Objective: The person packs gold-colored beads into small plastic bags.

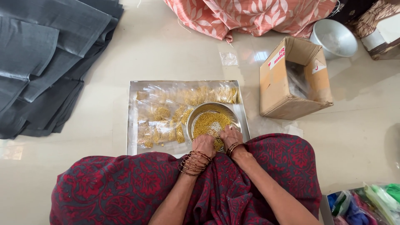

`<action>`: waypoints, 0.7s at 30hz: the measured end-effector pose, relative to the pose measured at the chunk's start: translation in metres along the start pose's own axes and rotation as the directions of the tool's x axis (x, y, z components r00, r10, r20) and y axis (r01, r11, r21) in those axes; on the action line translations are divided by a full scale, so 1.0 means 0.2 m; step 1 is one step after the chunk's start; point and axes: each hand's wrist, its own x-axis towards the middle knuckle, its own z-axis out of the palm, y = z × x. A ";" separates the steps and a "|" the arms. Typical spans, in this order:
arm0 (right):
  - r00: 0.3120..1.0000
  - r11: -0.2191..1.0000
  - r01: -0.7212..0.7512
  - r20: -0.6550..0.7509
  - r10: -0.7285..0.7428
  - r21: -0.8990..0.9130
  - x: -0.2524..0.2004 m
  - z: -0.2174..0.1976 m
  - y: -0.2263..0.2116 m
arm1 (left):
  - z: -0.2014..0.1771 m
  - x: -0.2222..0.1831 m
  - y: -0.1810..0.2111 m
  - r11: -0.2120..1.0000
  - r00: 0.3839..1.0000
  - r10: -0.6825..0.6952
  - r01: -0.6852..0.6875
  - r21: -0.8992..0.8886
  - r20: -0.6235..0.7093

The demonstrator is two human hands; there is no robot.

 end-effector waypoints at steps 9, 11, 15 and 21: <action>0.953 0.958 0.138 -0.297 -0.059 0.252 -0.04 0.18 0.07 | 0.03 0.00 0.00 0.999 0.999 -0.039 0.039 -0.008 0.011; 0.988 0.696 -0.004 -0.103 0.112 0.718 0.02 0.32 0.14 | 0.04 0.01 -0.02 1.000 1.000 -0.027 0.026 0.012 0.015; 0.626 0.850 0.350 -0.773 0.100 0.393 0.05 0.17 0.11 | 0.24 0.00 -0.19 0.995 0.986 0.094 -0.098 -0.022 -0.138; 0.934 0.977 0.201 -0.315 -0.169 0.071 0.04 0.20 0.04 | 0.28 -0.01 -0.19 0.988 0.961 0.150 -0.155 -0.001 -0.233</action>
